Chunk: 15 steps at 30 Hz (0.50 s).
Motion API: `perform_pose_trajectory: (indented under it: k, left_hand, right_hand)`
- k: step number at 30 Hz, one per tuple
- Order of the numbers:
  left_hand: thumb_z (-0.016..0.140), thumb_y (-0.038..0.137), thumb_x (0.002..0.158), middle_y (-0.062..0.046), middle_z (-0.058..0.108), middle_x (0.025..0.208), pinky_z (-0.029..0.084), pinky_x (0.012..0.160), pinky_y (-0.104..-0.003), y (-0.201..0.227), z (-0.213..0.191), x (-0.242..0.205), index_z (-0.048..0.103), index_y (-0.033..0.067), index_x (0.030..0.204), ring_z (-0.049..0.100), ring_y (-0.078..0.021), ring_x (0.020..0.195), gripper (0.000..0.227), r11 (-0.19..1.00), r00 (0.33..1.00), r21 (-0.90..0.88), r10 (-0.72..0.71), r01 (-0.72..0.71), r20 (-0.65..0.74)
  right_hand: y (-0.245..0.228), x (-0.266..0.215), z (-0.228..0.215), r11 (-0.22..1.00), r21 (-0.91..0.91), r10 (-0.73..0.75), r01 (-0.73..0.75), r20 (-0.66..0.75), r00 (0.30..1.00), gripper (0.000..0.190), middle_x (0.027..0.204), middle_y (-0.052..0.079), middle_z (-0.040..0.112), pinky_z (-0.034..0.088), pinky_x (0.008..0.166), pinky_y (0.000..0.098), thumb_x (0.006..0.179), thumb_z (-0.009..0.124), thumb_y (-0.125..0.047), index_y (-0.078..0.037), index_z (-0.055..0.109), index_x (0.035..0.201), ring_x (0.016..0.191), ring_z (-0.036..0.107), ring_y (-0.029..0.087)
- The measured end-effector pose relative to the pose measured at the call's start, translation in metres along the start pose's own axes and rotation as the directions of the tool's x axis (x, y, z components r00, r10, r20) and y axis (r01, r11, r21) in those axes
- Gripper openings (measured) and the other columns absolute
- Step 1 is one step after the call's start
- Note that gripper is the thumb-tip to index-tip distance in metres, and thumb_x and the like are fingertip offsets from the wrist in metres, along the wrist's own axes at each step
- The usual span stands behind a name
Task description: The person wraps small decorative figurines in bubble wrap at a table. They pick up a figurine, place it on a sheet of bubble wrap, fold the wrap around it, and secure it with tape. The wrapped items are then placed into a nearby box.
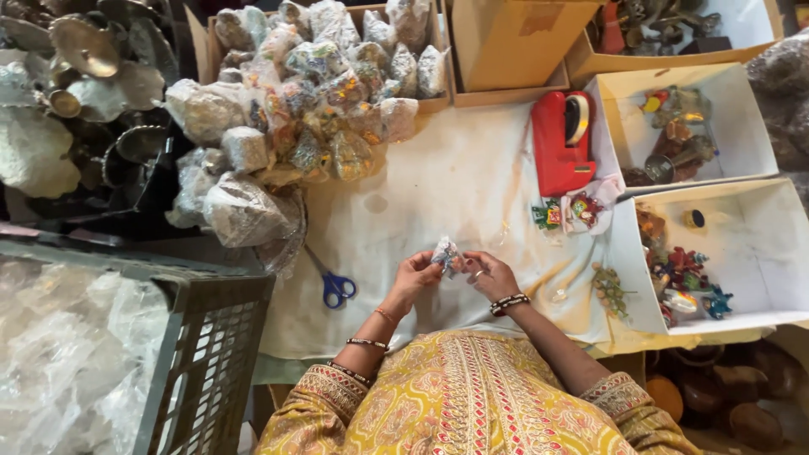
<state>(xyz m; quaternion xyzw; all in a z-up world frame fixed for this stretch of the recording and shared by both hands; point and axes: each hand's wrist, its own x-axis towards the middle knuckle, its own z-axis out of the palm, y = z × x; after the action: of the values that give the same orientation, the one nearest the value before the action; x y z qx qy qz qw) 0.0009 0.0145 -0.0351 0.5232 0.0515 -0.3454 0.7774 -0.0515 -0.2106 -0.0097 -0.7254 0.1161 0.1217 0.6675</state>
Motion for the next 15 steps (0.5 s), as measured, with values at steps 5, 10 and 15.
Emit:
perform_pose_trajectory:
  k: [5, 10, 15]
  left_hand:
    - [0.069, 0.013, 0.095, 0.001, 0.073, 0.102, 0.057, 0.077, -0.026, -0.009, -0.037, 0.025, 0.068, 0.0062, 0.122, 0.069, -0.0087, 0.084, 0.028, 0.975, 0.983, -0.223, -0.031, -0.010, -0.180]
    - [0.069, 0.016, 0.097, 0.001, 0.071, 0.104, 0.059, 0.080, -0.029, 0.023, -0.095, 0.062, 0.068, 0.0136, 0.118, 0.070, -0.0111, 0.089, 0.021, 0.915, 0.946, -0.383, -0.009, -0.122, -0.324]
    - [0.071, 0.003, 0.096, -0.010, 0.077, 0.098, 0.063, 0.071, -0.029, 0.109, -0.138, 0.099, 0.071, 0.0064, 0.111, 0.073, -0.0180, 0.080, 0.015, 0.797, 0.840, -0.413, 0.205, -0.441, -0.502]
  right_hand:
    - [0.037, 0.008, -0.011, 0.985, 0.047, 0.169, -0.166, -0.057, 0.984, 0.023, 0.090, 0.006, 0.074, 0.052, 0.058, 0.0249, 0.099, 0.060, -0.013, -0.002, 0.069, 0.117, 0.067, 0.063, 0.009]
    - [0.005, 0.005, -0.004, 0.960, 0.074, 0.275, -0.269, -0.090, 0.957, 0.024, 0.079, 0.005, 0.070, 0.047, 0.048, 0.0255, 0.102, 0.060, -0.023, -0.002, 0.070, 0.108, 0.056, 0.058, 0.011]
    - [-0.014, 0.002, 0.000, 0.952, -0.040, 0.296, -0.304, -0.136, 0.945, 0.024, 0.077, 0.004, 0.071, 0.051, 0.049, 0.0253, 0.101, 0.059, -0.024, -0.004, 0.071, 0.107, 0.058, 0.064, 0.011]
